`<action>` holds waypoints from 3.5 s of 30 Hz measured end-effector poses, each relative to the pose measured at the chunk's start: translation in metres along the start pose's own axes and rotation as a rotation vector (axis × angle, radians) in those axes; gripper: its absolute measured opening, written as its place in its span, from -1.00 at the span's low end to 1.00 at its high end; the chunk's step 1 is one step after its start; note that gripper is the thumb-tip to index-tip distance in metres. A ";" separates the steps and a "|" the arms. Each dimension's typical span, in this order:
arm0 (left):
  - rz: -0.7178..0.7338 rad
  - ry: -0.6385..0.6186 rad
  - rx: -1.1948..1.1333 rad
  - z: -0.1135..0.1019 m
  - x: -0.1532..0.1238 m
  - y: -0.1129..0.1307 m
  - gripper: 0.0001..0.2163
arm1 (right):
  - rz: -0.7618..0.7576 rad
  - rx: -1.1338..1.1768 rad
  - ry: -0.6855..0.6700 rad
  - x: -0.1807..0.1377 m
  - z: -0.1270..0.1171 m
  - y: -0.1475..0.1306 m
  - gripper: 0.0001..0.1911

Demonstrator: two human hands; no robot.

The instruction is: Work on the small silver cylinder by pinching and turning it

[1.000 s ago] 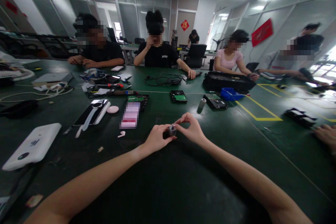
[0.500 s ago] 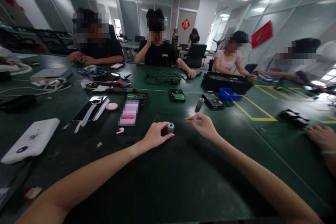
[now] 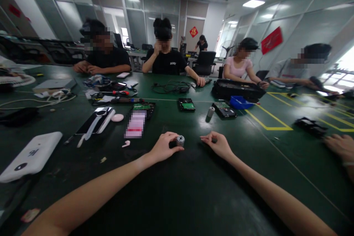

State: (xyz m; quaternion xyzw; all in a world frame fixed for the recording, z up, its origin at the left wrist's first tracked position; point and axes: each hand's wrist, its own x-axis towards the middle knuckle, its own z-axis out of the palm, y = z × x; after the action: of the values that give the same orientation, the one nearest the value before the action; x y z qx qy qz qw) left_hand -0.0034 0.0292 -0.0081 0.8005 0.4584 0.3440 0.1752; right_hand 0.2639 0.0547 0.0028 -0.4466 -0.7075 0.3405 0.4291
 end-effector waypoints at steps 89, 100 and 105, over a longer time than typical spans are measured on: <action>-0.259 -0.127 -0.140 -0.069 0.035 -0.034 -0.86 | -0.124 0.045 -0.215 0.002 0.074 -0.027 -0.61; 0.074 -0.121 -0.179 -0.047 0.029 0.050 -0.92 | -0.129 0.021 -0.219 0.001 0.074 -0.025 -0.60; 0.093 -0.127 -0.171 -0.045 0.029 0.045 -0.89 | -0.161 -0.010 -0.213 0.003 0.073 -0.026 -0.64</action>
State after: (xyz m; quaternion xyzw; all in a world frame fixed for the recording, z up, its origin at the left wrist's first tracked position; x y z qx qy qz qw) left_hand 0.0022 0.0294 0.0610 0.8233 0.3776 0.3383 0.2554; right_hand 0.1874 0.0402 -0.0030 -0.3517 -0.7845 0.3468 0.3750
